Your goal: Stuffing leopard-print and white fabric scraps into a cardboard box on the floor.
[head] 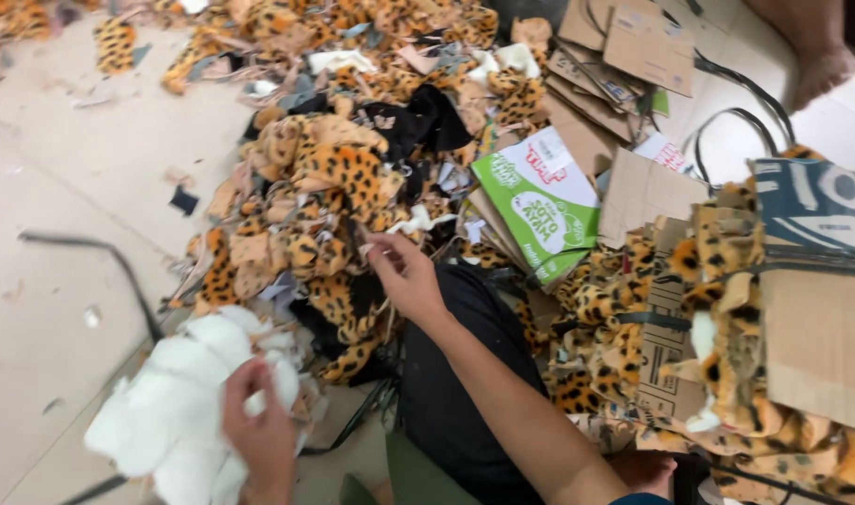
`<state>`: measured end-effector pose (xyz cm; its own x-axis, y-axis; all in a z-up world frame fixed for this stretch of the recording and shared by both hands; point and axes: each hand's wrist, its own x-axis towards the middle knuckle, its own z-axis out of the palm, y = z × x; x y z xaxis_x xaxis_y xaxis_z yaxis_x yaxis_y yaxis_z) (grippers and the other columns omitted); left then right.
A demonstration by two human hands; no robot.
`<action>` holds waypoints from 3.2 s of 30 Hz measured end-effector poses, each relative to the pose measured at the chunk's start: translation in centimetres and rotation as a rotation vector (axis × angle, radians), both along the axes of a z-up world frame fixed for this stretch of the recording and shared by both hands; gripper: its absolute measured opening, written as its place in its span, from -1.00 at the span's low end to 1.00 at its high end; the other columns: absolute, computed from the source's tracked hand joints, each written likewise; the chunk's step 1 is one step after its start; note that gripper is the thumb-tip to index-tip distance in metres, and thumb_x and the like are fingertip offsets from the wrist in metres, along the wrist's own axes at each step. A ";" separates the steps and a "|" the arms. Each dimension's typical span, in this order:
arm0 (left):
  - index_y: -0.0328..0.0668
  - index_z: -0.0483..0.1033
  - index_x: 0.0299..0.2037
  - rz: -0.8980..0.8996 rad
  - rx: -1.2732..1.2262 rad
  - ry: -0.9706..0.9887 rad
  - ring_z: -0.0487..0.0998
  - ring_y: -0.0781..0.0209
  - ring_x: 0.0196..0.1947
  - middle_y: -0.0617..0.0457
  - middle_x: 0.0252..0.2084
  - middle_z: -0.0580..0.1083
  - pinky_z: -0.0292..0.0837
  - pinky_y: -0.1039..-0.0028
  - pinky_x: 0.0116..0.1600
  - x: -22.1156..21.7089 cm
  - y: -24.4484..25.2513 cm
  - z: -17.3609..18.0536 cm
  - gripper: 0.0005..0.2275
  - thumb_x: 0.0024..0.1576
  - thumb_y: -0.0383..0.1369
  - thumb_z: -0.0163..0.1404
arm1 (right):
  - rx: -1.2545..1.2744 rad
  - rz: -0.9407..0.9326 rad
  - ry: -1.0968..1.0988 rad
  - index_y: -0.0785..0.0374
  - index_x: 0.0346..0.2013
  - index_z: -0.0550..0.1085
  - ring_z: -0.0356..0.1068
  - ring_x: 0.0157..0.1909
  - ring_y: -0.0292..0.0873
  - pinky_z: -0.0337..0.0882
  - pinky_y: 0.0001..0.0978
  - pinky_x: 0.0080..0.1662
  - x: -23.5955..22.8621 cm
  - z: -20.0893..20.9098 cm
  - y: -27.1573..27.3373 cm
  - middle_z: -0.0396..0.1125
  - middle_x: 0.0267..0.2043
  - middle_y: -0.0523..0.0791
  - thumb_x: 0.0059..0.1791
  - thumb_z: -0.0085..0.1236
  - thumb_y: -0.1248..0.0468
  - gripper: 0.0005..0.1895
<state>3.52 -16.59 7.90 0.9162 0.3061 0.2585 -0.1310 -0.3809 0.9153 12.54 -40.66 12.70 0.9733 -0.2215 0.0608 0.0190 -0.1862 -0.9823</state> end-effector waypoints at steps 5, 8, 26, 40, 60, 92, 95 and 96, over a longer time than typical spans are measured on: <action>-0.16 0.63 -0.05 -0.474 -0.098 0.312 0.64 0.08 -0.16 -0.06 -0.16 0.60 0.54 0.36 -0.09 8.1 -14.9 3.0 -0.81 0.25 -0.30 0.02 | 0.428 -0.502 0.001 0.15 0.10 0.45 0.36 -0.04 -0.34 0.39 -0.53 -0.03 1.2 -5.7 -7.5 0.38 -0.03 -0.20 0.05 0.08 0.36 -0.69; -0.10 0.65 -0.10 -0.556 -0.129 0.377 0.67 -0.05 -0.13 -0.11 -0.21 0.63 0.59 0.26 -0.05 11.9 -21.7 1.9 -0.85 0.20 -0.33 0.10 | 0.813 -0.779 0.134 0.11 0.09 0.36 0.36 -0.12 -0.31 0.46 -0.55 -0.17 0.9 -7.5 -11.6 0.34 -0.02 -0.21 0.03 0.04 0.38 -0.67; -0.09 0.54 -0.25 -0.517 0.097 0.682 0.50 0.06 -0.07 0.05 -0.18 0.44 0.45 0.22 -0.04 19.5 -36.8 -1.5 -0.83 0.13 -0.20 0.13 | 1.283 -0.842 0.165 0.10 0.18 0.32 0.29 0.13 -0.12 0.28 -0.10 0.14 1.2 -13.3 -13.0 0.25 0.09 -0.12 0.11 0.00 -0.04 -0.57; -0.47 0.46 0.11 -0.119 -0.431 0.310 0.46 0.22 -0.15 -0.20 0.01 0.40 0.66 0.51 -0.16 17.4 -12.0 4.8 -0.76 0.27 -0.52 -0.04 | 1.344 -0.228 0.222 0.11 0.09 0.42 0.43 0.03 -0.20 0.48 -0.32 0.01 -0.9 -7.4 -4.7 0.37 0.11 -0.16 0.07 0.01 -0.12 -0.54; 0.04 0.66 -0.15 0.095 -0.393 0.481 0.55 0.26 -0.22 0.08 -0.26 0.59 0.50 0.41 -0.08 5.8 0.2 0.8 -0.85 0.08 -0.35 0.20 | 0.291 -0.102 0.152 0.23 0.24 0.38 0.28 0.02 -0.20 0.35 -0.23 0.14 -2.1 -2.8 -1.1 0.32 -0.05 -0.11 0.03 0.10 0.43 -0.54; -0.33 0.28 0.35 0.278 -0.652 0.219 0.60 0.13 -0.11 -0.19 -0.02 0.59 0.57 0.30 0.01 -7.3 10.2 2.0 -0.48 0.16 -0.51 0.11 | 0.354 0.360 0.260 0.26 0.19 0.47 0.53 -0.13 -0.16 0.56 -0.21 -0.02 -2.9 -6.8 7.8 0.53 -0.10 -0.07 -0.02 0.24 0.41 -0.54; -0.30 0.38 0.30 0.390 -0.563 0.215 0.60 0.17 -0.12 -0.15 -0.06 0.60 0.54 0.36 -0.01 -6.8 12.8 0.7 -0.55 0.19 -0.46 0.14 | 0.263 0.408 0.252 0.23 0.23 0.47 0.50 -0.12 -0.21 0.55 -0.30 -0.02 -3.8 -4.6 12.8 0.52 -0.06 -0.05 -0.06 0.33 0.40 -0.45; -0.27 0.35 0.32 0.406 -0.552 0.223 0.59 0.19 -0.13 -0.13 -0.06 0.59 0.53 0.40 -0.04 -6.5 13.5 -0.4 -0.52 0.18 -0.47 0.15 | 0.199 0.416 0.249 0.23 0.26 0.45 0.49 -0.10 -0.23 0.54 -0.35 -0.02 -3.9 -4.8 14.0 0.52 -0.03 -0.04 -0.07 0.36 0.37 -0.42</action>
<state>-3.02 -3.05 7.47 0.7152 0.6658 -0.2126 0.1353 0.1665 0.9767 8.68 -26.68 7.93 0.9610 0.2030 -0.1877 -0.1872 -0.0220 -0.9821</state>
